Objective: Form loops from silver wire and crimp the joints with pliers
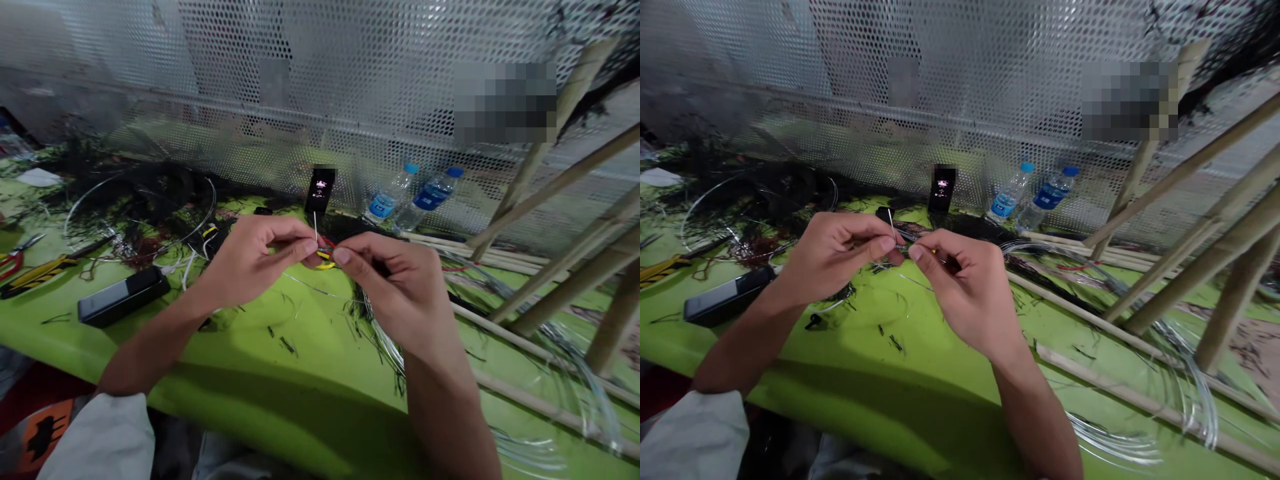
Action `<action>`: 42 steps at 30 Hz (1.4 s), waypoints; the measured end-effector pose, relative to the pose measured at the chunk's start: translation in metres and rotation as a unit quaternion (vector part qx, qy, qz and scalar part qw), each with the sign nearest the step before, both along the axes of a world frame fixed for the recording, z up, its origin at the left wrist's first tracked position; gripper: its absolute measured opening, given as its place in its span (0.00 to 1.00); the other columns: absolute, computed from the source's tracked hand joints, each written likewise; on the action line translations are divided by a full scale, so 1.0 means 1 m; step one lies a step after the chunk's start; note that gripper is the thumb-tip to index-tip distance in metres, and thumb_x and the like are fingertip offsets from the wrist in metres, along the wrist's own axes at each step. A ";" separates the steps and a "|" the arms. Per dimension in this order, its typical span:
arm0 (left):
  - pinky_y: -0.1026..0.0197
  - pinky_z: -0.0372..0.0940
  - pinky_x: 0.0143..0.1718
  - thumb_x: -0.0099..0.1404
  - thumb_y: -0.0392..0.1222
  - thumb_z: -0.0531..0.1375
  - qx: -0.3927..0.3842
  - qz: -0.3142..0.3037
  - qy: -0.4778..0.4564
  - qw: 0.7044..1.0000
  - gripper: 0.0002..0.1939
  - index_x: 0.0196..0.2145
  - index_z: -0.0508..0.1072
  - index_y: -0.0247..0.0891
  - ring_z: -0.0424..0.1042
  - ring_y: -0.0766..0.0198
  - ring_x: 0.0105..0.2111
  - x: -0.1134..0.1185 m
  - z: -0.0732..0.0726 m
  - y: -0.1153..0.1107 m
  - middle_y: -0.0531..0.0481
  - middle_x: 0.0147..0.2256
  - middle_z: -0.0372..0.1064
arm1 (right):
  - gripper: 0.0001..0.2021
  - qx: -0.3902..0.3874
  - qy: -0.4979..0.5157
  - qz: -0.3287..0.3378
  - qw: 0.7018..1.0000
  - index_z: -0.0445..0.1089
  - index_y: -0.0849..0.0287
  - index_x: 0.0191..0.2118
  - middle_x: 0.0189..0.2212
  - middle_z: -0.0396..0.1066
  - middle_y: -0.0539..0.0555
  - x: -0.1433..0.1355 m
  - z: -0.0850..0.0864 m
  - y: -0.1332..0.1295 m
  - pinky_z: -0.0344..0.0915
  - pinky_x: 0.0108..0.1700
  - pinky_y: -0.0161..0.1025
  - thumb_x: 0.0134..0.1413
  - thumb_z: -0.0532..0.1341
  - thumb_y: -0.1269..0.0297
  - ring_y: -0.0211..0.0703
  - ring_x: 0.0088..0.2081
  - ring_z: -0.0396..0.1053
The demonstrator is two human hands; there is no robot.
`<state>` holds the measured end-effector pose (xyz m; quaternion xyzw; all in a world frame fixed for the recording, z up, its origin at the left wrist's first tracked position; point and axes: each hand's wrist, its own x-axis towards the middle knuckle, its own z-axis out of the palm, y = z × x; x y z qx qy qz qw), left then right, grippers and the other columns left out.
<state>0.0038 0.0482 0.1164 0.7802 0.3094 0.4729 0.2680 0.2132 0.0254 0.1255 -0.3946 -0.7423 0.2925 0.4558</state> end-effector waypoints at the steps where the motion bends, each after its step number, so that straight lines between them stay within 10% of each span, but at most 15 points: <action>1: 0.73 0.70 0.32 0.72 0.39 0.63 0.073 0.038 0.029 0.996 0.06 0.38 0.81 0.36 0.81 0.70 0.32 0.001 -0.002 0.000 0.52 0.33 0.82 | 0.08 -0.007 0.009 -0.001 1.000 0.77 0.58 0.33 0.21 0.58 0.45 0.000 0.000 0.000 0.44 0.23 0.35 0.63 0.67 0.61 0.32 0.23 0.48; 6: 0.66 0.77 0.42 0.68 0.32 0.65 0.440 0.110 0.078 0.888 0.03 0.40 0.79 0.35 0.83 0.64 0.36 0.001 -0.019 0.014 0.49 0.37 0.83 | 0.10 -0.039 0.037 0.004 0.999 0.77 0.58 0.33 0.21 0.58 0.46 0.003 0.000 0.001 0.45 0.23 0.35 0.62 0.68 0.59 0.33 0.24 0.49; 10: 0.61 0.79 0.46 0.65 0.31 0.66 0.543 0.109 0.131 0.822 0.09 0.43 0.79 0.36 0.83 0.57 0.43 -0.004 -0.023 0.017 0.46 0.42 0.83 | 0.11 -0.051 0.036 0.032 0.998 0.76 0.59 0.31 0.21 0.57 0.45 0.005 0.000 0.004 0.45 0.23 0.35 0.62 0.67 0.59 0.32 0.24 0.49; 12: 0.65 0.78 0.38 0.67 0.32 0.65 0.446 0.078 0.103 0.886 0.08 0.44 0.80 0.38 0.84 0.62 0.34 -0.008 -0.018 0.015 0.49 0.37 0.83 | 0.10 -0.034 0.026 0.044 0.998 0.76 0.59 0.32 0.20 0.56 0.44 0.007 0.000 0.006 0.46 0.24 0.35 0.63 0.67 0.60 0.32 0.24 0.49; 15: 0.68 0.76 0.29 0.75 0.40 0.58 0.088 -0.076 0.015 0.993 0.10 0.45 0.80 0.37 0.81 0.66 0.26 -0.013 -0.006 0.010 0.49 0.33 0.82 | 0.08 0.003 0.003 0.052 0.999 0.77 0.58 0.34 0.20 0.57 0.44 0.009 0.003 0.005 0.47 0.24 0.34 0.64 0.66 0.62 0.31 0.23 0.50; 21: 0.71 0.71 0.22 0.71 0.55 0.63 -0.347 -0.266 -0.020 0.899 0.20 0.34 0.79 0.34 0.78 0.68 0.21 -0.014 0.009 0.008 0.48 0.28 0.80 | 0.08 0.021 -0.056 0.070 0.996 0.77 0.58 0.33 0.22 0.63 0.45 0.010 0.008 -0.001 0.50 0.24 0.34 0.65 0.65 0.64 0.31 0.24 0.52; 29: 0.74 0.66 0.21 0.67 0.53 0.68 -0.419 -0.284 -0.048 0.861 0.17 0.33 0.79 0.34 0.73 0.74 0.21 -0.011 0.004 0.010 0.51 0.28 0.78 | 0.09 0.007 -0.068 0.077 0.995 0.77 0.59 0.34 0.25 0.69 0.47 0.010 0.009 -0.003 0.55 0.27 0.33 0.66 0.64 0.63 0.33 0.26 0.57; 33: 0.72 0.68 0.24 0.67 0.43 0.67 -0.294 -0.229 0.015 0.928 0.10 0.31 0.78 0.35 0.74 0.72 0.22 -0.013 0.008 0.008 0.53 0.26 0.77 | 0.08 -0.003 -0.059 0.084 0.995 0.76 0.58 0.33 0.23 0.66 0.45 0.008 0.009 -0.004 0.53 0.26 0.33 0.65 0.65 0.64 0.32 0.25 0.55; 37: 0.70 0.65 0.25 0.67 0.39 0.67 0.019 -0.111 0.098 0.989 0.06 0.31 0.78 0.38 0.72 0.72 0.21 -0.016 0.010 0.002 0.56 0.22 0.75 | 0.10 -0.027 -0.056 0.083 0.995 0.75 0.58 0.32 0.23 0.62 0.45 0.005 0.008 -0.006 0.51 0.26 0.33 0.66 0.64 0.63 0.33 0.25 0.53; 42: 0.62 0.63 0.24 0.69 0.36 0.63 0.437 0.067 0.236 0.865 0.05 0.33 0.77 0.39 0.72 0.67 0.22 -0.017 0.004 -0.005 0.53 0.26 0.76 | 0.12 -0.035 -0.059 0.068 0.995 0.74 0.58 0.31 0.22 0.59 0.46 0.003 0.007 -0.007 0.49 0.25 0.34 0.67 0.62 0.61 0.34 0.25 0.52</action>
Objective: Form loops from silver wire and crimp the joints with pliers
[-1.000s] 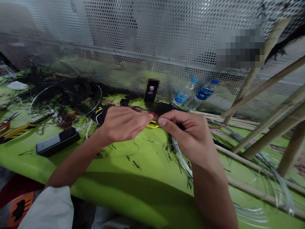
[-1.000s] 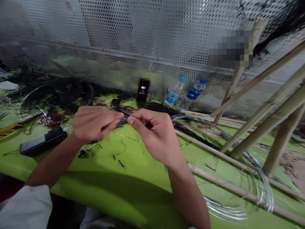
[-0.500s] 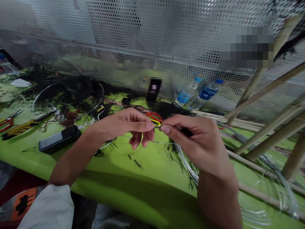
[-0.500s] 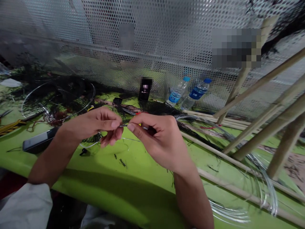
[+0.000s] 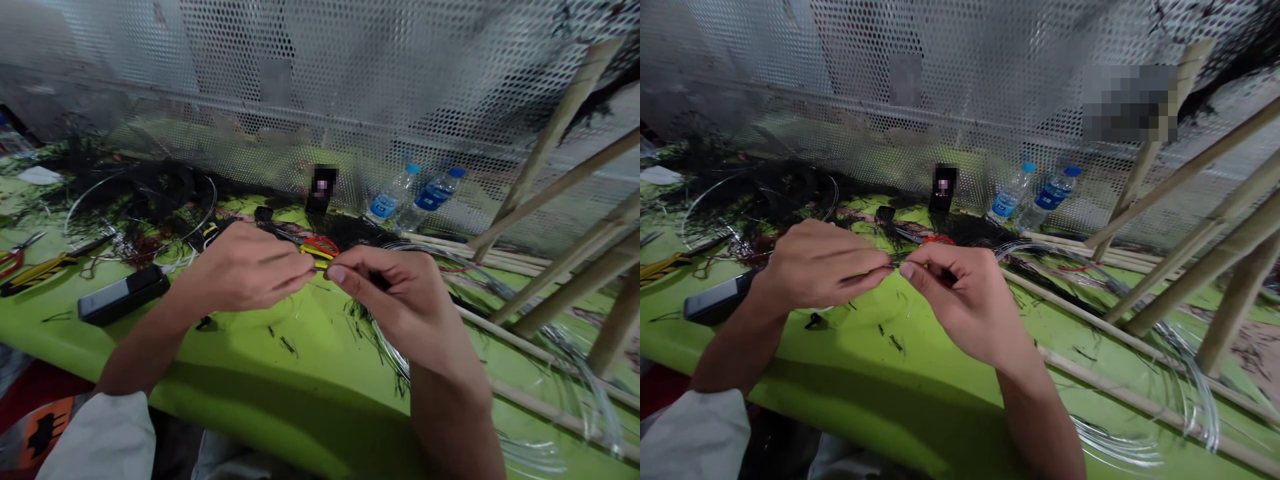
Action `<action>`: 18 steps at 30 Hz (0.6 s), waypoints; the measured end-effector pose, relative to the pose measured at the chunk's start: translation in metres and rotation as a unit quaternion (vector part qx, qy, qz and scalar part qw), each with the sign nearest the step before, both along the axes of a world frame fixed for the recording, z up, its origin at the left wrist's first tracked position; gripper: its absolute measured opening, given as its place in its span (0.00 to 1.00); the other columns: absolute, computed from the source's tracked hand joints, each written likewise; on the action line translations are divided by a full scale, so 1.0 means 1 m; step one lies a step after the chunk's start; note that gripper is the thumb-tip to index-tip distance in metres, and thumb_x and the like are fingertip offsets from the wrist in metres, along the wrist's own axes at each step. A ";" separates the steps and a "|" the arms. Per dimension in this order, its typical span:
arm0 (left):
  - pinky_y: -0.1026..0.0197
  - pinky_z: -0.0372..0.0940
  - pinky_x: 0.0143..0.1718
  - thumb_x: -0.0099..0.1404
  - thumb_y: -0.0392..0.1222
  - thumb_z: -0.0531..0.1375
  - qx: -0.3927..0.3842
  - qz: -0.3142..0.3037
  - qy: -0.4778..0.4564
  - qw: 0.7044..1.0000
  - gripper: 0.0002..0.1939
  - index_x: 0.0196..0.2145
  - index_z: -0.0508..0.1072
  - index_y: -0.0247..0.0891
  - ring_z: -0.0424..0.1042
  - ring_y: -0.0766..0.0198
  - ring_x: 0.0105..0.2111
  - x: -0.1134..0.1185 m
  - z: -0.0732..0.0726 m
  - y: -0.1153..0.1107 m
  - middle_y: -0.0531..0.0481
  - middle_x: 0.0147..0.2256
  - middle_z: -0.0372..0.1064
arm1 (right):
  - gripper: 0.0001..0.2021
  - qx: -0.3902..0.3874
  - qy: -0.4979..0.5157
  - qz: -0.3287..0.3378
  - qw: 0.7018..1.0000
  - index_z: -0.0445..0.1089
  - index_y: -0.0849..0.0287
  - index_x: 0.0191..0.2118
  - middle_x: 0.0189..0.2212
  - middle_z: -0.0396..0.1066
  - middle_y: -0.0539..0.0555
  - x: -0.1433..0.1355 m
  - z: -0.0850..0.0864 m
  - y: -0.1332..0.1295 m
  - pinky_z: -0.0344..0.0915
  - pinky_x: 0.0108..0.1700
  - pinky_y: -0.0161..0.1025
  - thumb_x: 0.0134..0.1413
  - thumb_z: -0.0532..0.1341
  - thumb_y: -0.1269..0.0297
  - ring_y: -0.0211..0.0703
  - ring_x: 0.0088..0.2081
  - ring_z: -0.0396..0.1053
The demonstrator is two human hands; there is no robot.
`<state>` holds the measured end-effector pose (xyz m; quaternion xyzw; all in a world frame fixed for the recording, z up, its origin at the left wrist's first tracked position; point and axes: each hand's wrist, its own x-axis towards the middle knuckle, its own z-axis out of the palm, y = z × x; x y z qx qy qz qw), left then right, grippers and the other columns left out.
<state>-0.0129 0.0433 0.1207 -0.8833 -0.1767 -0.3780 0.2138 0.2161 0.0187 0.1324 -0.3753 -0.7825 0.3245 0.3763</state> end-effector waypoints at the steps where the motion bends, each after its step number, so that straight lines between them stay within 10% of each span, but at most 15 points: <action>1: 0.61 0.63 0.25 0.69 0.35 0.62 0.064 0.013 0.018 0.998 0.06 0.33 0.76 0.38 0.73 0.66 0.23 0.001 -0.001 -0.001 0.52 0.27 0.77 | 0.12 0.004 0.002 -0.005 1.000 0.74 0.58 0.32 0.22 0.59 0.46 -0.001 -0.001 0.001 0.49 0.25 0.34 0.67 0.62 0.61 0.34 0.25 0.52; 4: 0.60 0.63 0.26 0.69 0.33 0.59 0.082 0.066 0.018 0.994 0.07 0.33 0.76 0.37 0.73 0.65 0.24 0.009 -0.003 -0.005 0.51 0.27 0.76 | 0.10 0.032 -0.002 -0.040 0.999 0.75 0.58 0.33 0.21 0.57 0.45 -0.003 -0.004 0.003 0.48 0.24 0.35 0.66 0.63 0.61 0.33 0.24 0.50; 8: 0.64 0.58 0.23 0.68 0.40 0.63 -0.287 0.115 -0.053 0.949 0.09 0.30 0.76 0.36 0.69 0.68 0.22 0.011 0.002 -0.005 0.55 0.22 0.71 | 0.10 0.099 -0.035 -0.078 0.991 0.76 0.59 0.34 0.19 0.58 0.45 -0.007 -0.007 0.004 0.48 0.25 0.35 0.66 0.62 0.63 0.32 0.22 0.49; 12: 0.68 0.60 0.21 0.68 0.45 0.63 -0.555 0.003 -0.064 0.829 0.14 0.28 0.77 0.35 0.69 0.70 0.21 0.000 0.010 0.009 0.53 0.22 0.73 | 0.09 0.162 -0.057 -0.097 0.980 0.77 0.59 0.34 0.19 0.60 0.45 -0.011 -0.007 0.000 0.49 0.25 0.35 0.66 0.63 0.64 0.32 0.21 0.50; 18: 0.62 0.77 0.36 0.71 0.42 0.62 -0.682 -0.170 -0.159 0.694 0.10 0.38 0.82 0.34 0.82 0.62 0.32 -0.004 0.005 0.026 0.44 0.36 0.83 | 0.09 0.190 -0.071 -0.107 0.973 0.78 0.57 0.35 0.18 0.63 0.46 -0.010 -0.008 -0.001 0.50 0.25 0.36 0.66 0.62 0.67 0.33 0.21 0.51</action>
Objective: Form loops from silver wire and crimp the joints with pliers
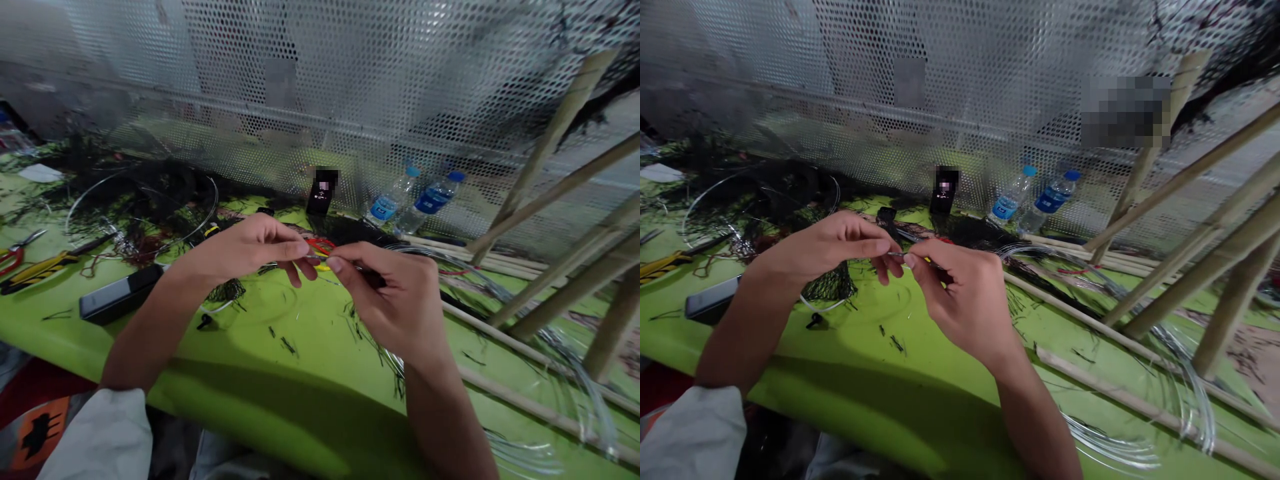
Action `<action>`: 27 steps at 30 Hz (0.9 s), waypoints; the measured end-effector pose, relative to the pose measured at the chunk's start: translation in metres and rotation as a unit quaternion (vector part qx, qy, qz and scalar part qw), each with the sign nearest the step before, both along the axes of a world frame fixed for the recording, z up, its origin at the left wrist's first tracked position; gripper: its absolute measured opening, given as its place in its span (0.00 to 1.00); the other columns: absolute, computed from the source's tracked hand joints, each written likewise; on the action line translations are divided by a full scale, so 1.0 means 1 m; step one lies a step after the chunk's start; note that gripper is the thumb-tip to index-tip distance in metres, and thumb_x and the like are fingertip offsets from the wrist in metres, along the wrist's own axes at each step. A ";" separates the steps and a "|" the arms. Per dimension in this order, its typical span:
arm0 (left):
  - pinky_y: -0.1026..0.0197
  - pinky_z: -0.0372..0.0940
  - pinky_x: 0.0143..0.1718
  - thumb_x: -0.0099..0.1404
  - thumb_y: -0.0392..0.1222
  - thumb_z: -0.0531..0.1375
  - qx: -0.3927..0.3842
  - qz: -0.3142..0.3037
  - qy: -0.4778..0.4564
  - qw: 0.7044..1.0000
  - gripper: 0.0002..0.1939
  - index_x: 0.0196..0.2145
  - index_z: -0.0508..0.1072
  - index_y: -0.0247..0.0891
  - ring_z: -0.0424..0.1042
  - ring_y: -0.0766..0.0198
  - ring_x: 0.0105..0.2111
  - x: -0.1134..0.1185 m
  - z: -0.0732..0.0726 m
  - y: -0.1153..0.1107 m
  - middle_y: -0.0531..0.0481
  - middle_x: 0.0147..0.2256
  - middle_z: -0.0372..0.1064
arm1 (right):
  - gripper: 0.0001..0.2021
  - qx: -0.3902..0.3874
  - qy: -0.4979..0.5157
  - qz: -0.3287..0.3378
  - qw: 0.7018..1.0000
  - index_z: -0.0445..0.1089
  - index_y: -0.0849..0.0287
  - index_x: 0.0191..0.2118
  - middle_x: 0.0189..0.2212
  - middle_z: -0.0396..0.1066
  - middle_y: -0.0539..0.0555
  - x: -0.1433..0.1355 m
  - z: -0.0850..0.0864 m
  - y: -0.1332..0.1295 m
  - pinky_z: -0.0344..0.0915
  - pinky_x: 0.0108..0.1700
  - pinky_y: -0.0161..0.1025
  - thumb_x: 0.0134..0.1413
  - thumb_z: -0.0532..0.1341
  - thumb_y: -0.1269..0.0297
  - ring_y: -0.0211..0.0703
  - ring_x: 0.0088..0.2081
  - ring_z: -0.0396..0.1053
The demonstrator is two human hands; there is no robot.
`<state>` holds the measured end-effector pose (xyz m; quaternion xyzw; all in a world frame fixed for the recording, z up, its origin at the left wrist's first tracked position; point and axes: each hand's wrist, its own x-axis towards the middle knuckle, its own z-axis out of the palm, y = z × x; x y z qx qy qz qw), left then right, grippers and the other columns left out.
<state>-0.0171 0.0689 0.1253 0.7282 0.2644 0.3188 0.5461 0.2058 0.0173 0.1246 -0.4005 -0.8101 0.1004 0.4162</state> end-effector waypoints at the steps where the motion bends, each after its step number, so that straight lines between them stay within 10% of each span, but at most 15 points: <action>1: 0.62 0.77 0.36 0.70 0.41 0.64 -0.013 0.002 -0.016 1.000 0.08 0.39 0.82 0.34 0.82 0.62 0.32 0.001 -0.002 0.000 0.43 0.36 0.83 | 0.08 -0.003 0.002 0.001 1.000 0.78 0.57 0.35 0.19 0.63 0.46 0.001 0.000 0.000 0.50 0.25 0.36 0.66 0.62 0.67 0.33 0.21 0.52; 7: 0.63 0.77 0.36 0.67 0.38 0.66 0.008 0.060 -0.068 0.996 0.04 0.38 0.80 0.35 0.82 0.62 0.31 0.007 -0.005 -0.006 0.47 0.32 0.82 | 0.10 -0.039 0.026 -0.001 0.999 0.78 0.57 0.34 0.18 0.58 0.45 0.003 0.004 0.001 0.48 0.23 0.36 0.67 0.63 0.62 0.33 0.20 0.47; 12: 0.66 0.74 0.35 0.71 0.42 0.63 0.223 0.147 -0.018 0.963 0.07 0.38 0.79 0.36 0.81 0.65 0.33 0.013 -0.007 -0.012 0.49 0.32 0.81 | 0.12 -0.083 0.070 -0.008 0.994 0.77 0.58 0.32 0.18 0.55 0.45 0.005 0.003 0.002 0.44 0.22 0.36 0.66 0.63 0.58 0.33 0.21 0.46; 19: 0.58 0.73 0.47 0.69 0.34 0.63 0.670 0.230 0.067 0.702 0.08 0.43 0.79 0.45 0.82 0.64 0.36 0.014 -0.027 0.001 0.55 0.38 0.83 | 0.12 -0.171 0.132 0.019 0.976 0.77 0.59 0.32 0.22 0.62 0.48 0.011 0.001 0.011 0.47 0.23 0.35 0.64 0.65 0.57 0.34 0.24 0.53; 21: 0.58 0.74 0.46 0.70 0.37 0.63 0.626 0.218 0.058 0.747 0.06 0.42 0.80 0.45 0.82 0.64 0.36 0.013 -0.026 0.001 0.55 0.37 0.83 | 0.12 -0.177 0.113 0.034 0.977 0.78 0.59 0.33 0.22 0.61 0.47 0.015 0.003 0.012 0.47 0.24 0.35 0.64 0.65 0.57 0.34 0.24 0.52; 24: 0.63 0.75 0.36 0.74 0.44 0.59 0.318 0.120 -0.015 0.940 0.10 0.38 0.79 0.39 0.80 0.65 0.30 0.013 -0.017 -0.003 0.51 0.33 0.81 | 0.10 -0.158 0.066 0.059 0.983 0.78 0.59 0.34 0.21 0.59 0.46 0.019 0.007 0.012 0.47 0.24 0.36 0.65 0.64 0.60 0.34 0.24 0.50; 27: 0.65 0.74 0.26 0.75 0.55 0.56 0.063 -0.017 -0.028 0.997 0.22 0.33 0.77 0.35 0.78 0.65 0.24 0.013 -0.008 -0.005 0.47 0.29 0.79 | 0.10 -0.166 0.029 0.090 0.982 0.76 0.59 0.34 0.23 0.63 0.47 0.021 0.008 0.010 0.51 0.26 0.36 0.67 0.62 0.62 0.34 0.26 0.53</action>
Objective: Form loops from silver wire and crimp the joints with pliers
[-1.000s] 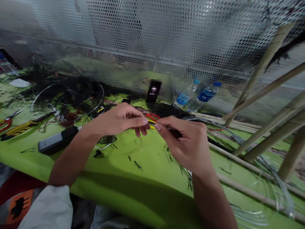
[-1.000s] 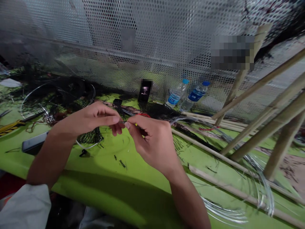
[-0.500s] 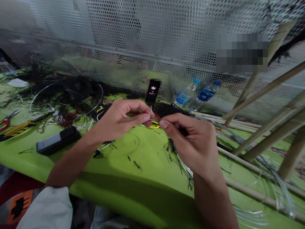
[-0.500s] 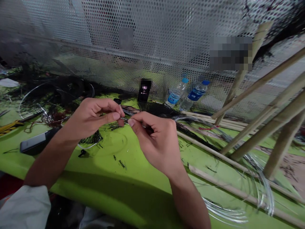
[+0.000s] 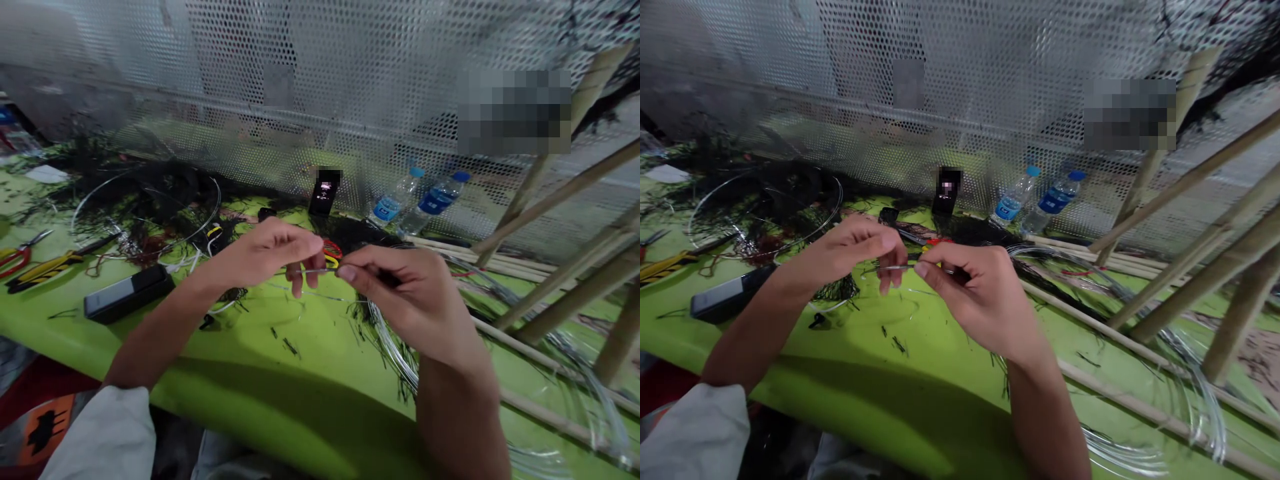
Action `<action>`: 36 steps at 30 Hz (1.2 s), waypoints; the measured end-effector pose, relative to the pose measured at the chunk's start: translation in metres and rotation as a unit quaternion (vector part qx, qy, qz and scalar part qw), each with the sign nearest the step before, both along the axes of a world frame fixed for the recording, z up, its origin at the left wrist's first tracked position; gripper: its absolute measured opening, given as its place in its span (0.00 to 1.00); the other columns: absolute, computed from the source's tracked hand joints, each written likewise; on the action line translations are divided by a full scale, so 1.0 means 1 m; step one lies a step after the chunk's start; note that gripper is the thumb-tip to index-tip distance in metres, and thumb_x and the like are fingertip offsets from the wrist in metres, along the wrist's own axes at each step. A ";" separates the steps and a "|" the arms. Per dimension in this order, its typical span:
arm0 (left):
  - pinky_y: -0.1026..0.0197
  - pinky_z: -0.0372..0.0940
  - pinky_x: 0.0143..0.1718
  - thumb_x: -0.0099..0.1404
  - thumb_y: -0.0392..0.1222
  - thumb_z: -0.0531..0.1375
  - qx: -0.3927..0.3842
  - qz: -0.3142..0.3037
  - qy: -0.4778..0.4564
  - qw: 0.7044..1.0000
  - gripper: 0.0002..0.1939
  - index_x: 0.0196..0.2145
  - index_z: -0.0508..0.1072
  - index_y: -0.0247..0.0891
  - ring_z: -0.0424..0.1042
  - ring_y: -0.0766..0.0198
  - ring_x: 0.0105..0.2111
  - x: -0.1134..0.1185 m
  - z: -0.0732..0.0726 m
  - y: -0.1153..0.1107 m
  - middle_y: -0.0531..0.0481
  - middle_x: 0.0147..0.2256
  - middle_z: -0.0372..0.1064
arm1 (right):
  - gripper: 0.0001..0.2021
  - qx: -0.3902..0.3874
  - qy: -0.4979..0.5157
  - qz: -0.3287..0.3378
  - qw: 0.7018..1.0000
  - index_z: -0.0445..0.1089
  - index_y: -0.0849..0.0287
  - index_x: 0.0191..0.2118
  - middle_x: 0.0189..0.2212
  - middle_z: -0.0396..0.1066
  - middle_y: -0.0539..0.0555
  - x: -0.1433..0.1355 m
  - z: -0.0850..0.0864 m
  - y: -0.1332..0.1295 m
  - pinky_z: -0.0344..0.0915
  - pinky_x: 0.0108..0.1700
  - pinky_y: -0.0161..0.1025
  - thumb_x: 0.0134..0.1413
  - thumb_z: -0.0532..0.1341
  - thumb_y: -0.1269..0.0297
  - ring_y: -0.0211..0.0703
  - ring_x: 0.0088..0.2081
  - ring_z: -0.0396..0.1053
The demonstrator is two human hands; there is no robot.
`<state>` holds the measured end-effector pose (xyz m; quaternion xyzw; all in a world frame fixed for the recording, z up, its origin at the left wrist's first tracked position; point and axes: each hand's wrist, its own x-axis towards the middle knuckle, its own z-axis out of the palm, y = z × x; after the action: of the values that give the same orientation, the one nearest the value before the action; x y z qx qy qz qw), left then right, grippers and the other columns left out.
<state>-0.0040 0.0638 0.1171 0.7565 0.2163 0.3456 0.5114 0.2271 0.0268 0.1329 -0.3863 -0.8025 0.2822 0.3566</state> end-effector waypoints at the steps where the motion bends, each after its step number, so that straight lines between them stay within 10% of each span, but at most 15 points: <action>1: 0.65 0.73 0.23 0.74 0.58 0.57 -0.024 -0.027 0.015 0.999 0.24 0.31 0.76 0.35 0.77 0.64 0.22 0.000 0.001 0.000 0.47 0.26 0.78 | 0.10 -0.005 -0.007 0.011 1.000 0.76 0.59 0.34 0.24 0.64 0.47 0.000 0.000 -0.001 0.52 0.27 0.36 0.67 0.62 0.62 0.34 0.26 0.53; 7: 0.68 0.68 0.22 0.69 0.61 0.62 -0.069 -0.061 0.064 0.994 0.24 0.28 0.75 0.35 0.73 0.68 0.19 0.001 -0.001 0.003 0.51 0.21 0.73 | 0.07 0.000 0.002 0.021 1.000 0.77 0.57 0.34 0.22 0.62 0.44 -0.003 0.001 -0.005 0.50 0.25 0.34 0.65 0.64 0.65 0.33 0.24 0.51; 10: 0.68 0.63 0.23 0.70 0.53 0.64 0.134 0.035 0.092 0.986 0.18 0.28 0.76 0.36 0.70 0.71 0.20 0.002 -0.003 0.000 0.54 0.21 0.73 | 0.11 -0.013 0.008 0.009 1.000 0.74 0.58 0.31 0.21 0.59 0.45 -0.005 0.003 -0.005 0.49 0.25 0.34 0.67 0.62 0.64 0.33 0.25 0.51; 13: 0.64 0.58 0.24 0.71 0.43 0.62 0.478 0.171 0.134 0.851 0.15 0.26 0.76 0.37 0.68 0.69 0.21 0.004 -0.005 -0.004 0.54 0.21 0.72 | 0.13 -0.031 0.017 -0.004 0.999 0.71 0.58 0.29 0.21 0.57 0.45 -0.006 0.003 -0.004 0.49 0.25 0.34 0.66 0.62 0.63 0.33 0.25 0.51; 16: 0.61 0.56 0.25 0.70 0.37 0.60 0.623 0.244 0.182 0.720 0.13 0.26 0.76 0.38 0.67 0.67 0.21 0.006 -0.006 -0.009 0.54 0.21 0.72 | 0.12 -0.043 0.024 -0.023 0.999 0.73 0.58 0.30 0.23 0.59 0.46 -0.008 -0.001 -0.002 0.50 0.26 0.35 0.66 0.62 0.61 0.34 0.26 0.52; 18: 0.61 0.55 0.24 0.69 0.38 0.62 0.563 0.272 0.186 0.758 0.12 0.26 0.75 0.37 0.66 0.68 0.20 0.007 -0.004 -0.012 0.54 0.20 0.71 | 0.11 -0.034 0.025 -0.038 0.998 0.73 0.58 0.32 0.22 0.59 0.46 -0.009 -0.003 0.000 0.49 0.25 0.35 0.66 0.62 0.61 0.34 0.25 0.52; 20: 0.63 0.54 0.23 0.68 0.41 0.63 0.393 0.255 0.191 0.863 0.13 0.25 0.75 0.36 0.65 0.69 0.19 0.007 0.000 -0.015 0.55 0.19 0.70 | 0.11 -0.015 0.026 -0.050 0.998 0.73 0.58 0.32 0.21 0.58 0.45 -0.011 -0.004 0.000 0.48 0.25 0.36 0.67 0.62 0.61 0.33 0.25 0.50; 23: 0.66 0.62 0.25 0.70 0.48 0.61 0.071 0.115 0.171 0.976 0.17 0.28 0.77 0.34 0.72 0.68 0.22 0.002 0.008 -0.014 0.51 0.23 0.76 | 0.11 0.012 0.021 -0.056 0.998 0.73 0.58 0.32 0.21 0.56 0.45 -0.012 -0.003 -0.002 0.46 0.24 0.36 0.67 0.62 0.62 0.33 0.24 0.48; 28: 0.65 0.72 0.32 0.73 0.47 0.60 -0.173 0.008 0.020 0.985 0.16 0.38 0.82 0.32 0.80 0.64 0.28 -0.001 0.007 -0.004 0.42 0.35 0.83 | 0.11 0.020 0.025 -0.064 0.997 0.74 0.58 0.32 0.21 0.59 0.45 -0.008 -0.003 -0.004 0.47 0.25 0.36 0.67 0.63 0.61 0.33 0.24 0.49; 36: 0.69 0.75 0.35 0.68 0.38 0.66 -0.087 0.120 -0.100 0.984 0.04 0.39 0.82 0.36 0.82 0.67 0.31 0.010 0.000 -0.019 0.50 0.34 0.83 | 0.09 0.008 0.074 -0.063 0.995 0.78 0.58 0.34 0.24 0.65 0.47 -0.010 -0.004 -0.003 0.50 0.25 0.35 0.65 0.65 0.60 0.34 0.25 0.53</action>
<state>0.0064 0.0452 0.1169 0.6395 0.2826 0.4580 0.5491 0.2174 0.0240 0.1292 -0.4110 -0.7504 0.2806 0.4350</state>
